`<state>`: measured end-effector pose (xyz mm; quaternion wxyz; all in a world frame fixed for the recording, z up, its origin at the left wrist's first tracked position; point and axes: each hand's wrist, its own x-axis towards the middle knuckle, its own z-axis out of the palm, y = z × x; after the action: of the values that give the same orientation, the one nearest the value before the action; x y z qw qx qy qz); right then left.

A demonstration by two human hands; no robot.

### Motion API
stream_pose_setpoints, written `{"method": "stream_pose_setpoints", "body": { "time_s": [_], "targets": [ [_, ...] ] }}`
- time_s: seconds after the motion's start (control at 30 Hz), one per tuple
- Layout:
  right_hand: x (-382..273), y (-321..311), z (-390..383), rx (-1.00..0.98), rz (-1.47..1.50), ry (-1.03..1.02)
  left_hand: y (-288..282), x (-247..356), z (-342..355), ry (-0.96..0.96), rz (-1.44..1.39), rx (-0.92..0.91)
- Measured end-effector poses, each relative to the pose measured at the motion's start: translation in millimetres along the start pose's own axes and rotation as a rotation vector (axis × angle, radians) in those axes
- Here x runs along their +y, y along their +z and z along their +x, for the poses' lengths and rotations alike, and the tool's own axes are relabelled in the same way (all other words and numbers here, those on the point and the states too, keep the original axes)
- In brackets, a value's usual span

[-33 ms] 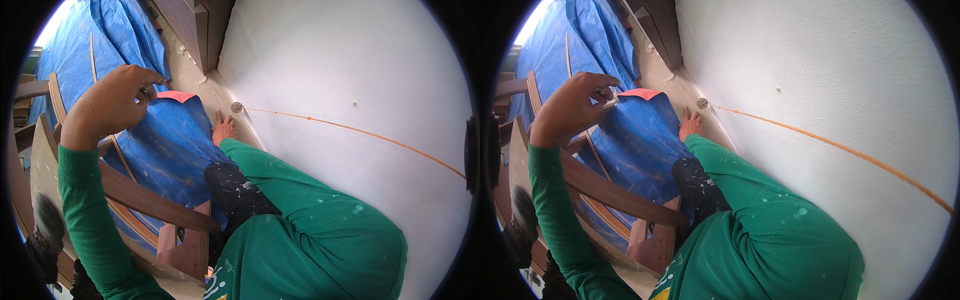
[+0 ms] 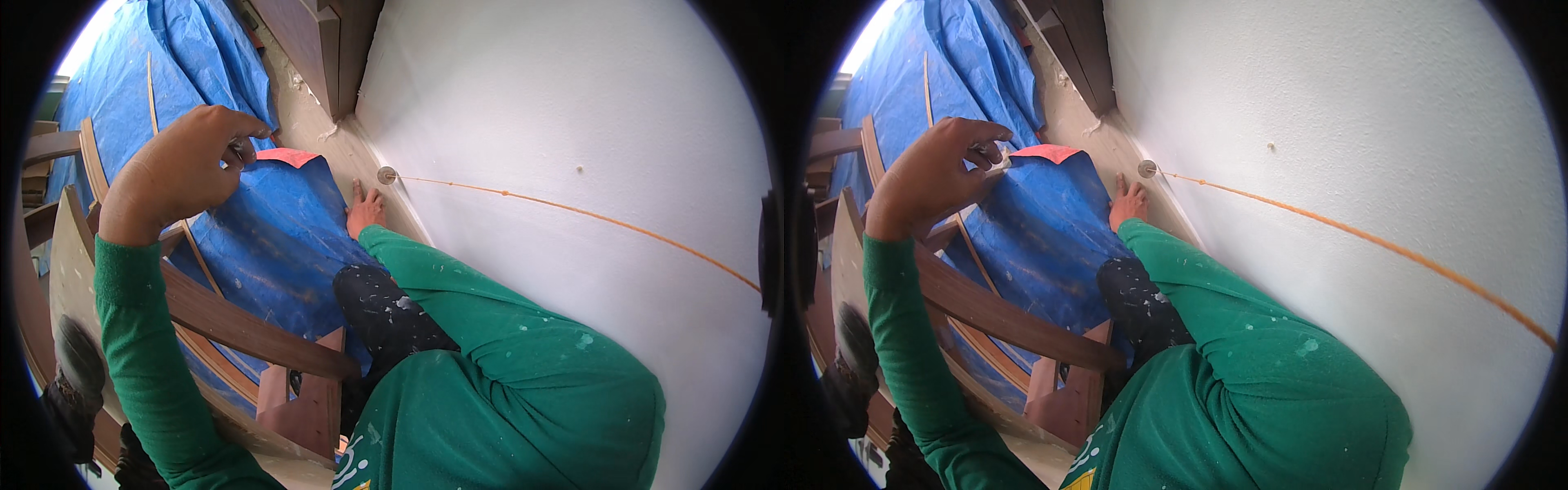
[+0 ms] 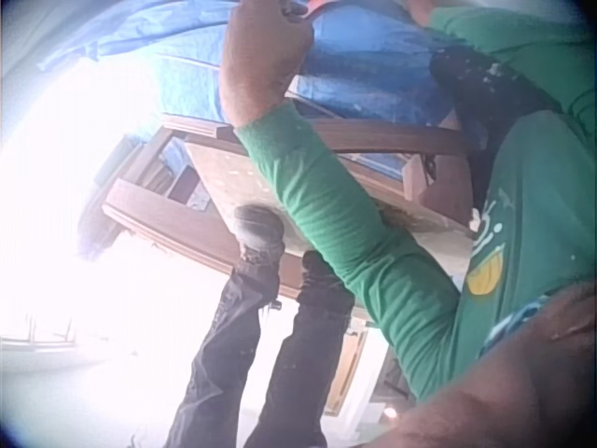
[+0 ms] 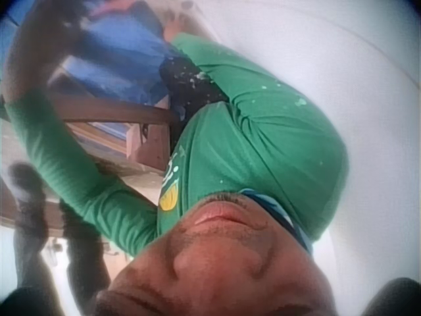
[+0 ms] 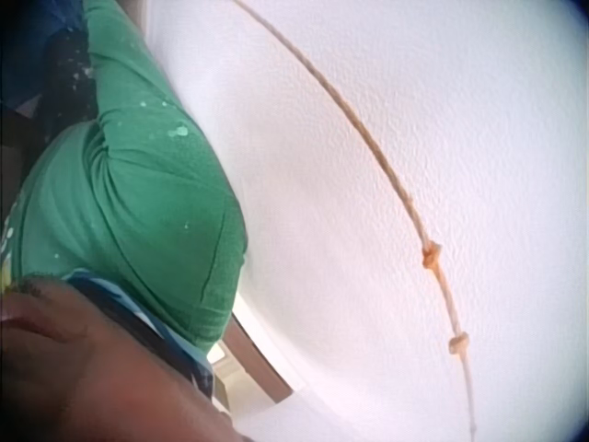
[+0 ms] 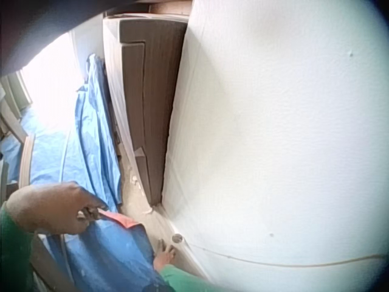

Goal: The person kneels on the floor and uses a tool to work on a wall fixture near the baseboard. They then retrieve a utility knife from a toolbox and continue working on the wall area, handling wires and adjusting the trim.

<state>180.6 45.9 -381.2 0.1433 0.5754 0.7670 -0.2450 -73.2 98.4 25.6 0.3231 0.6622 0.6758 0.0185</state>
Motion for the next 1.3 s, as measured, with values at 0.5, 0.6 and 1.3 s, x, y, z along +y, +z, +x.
{"method": "stream_pose_setpoints", "body": {
  "time_s": [0.5, 0.6, 1.3],
  "targets": [
    [0.9, -0.7, 8.2, 0.012, -0.006, -0.007, -1.6, -1.1, 1.8, -0.008, 0.020, 0.003],
    [-0.3, -1.7, 8.0, 0.006, 0.009, -0.015, -1.8, -0.9, -0.1, -0.009, 0.025, 0.019],
    [-0.3, 6.7, 9.1, 0.053, -0.026, -0.004, 2.1, -11.4, 0.9, 0.000, -0.037, 0.020]
  ]
}}
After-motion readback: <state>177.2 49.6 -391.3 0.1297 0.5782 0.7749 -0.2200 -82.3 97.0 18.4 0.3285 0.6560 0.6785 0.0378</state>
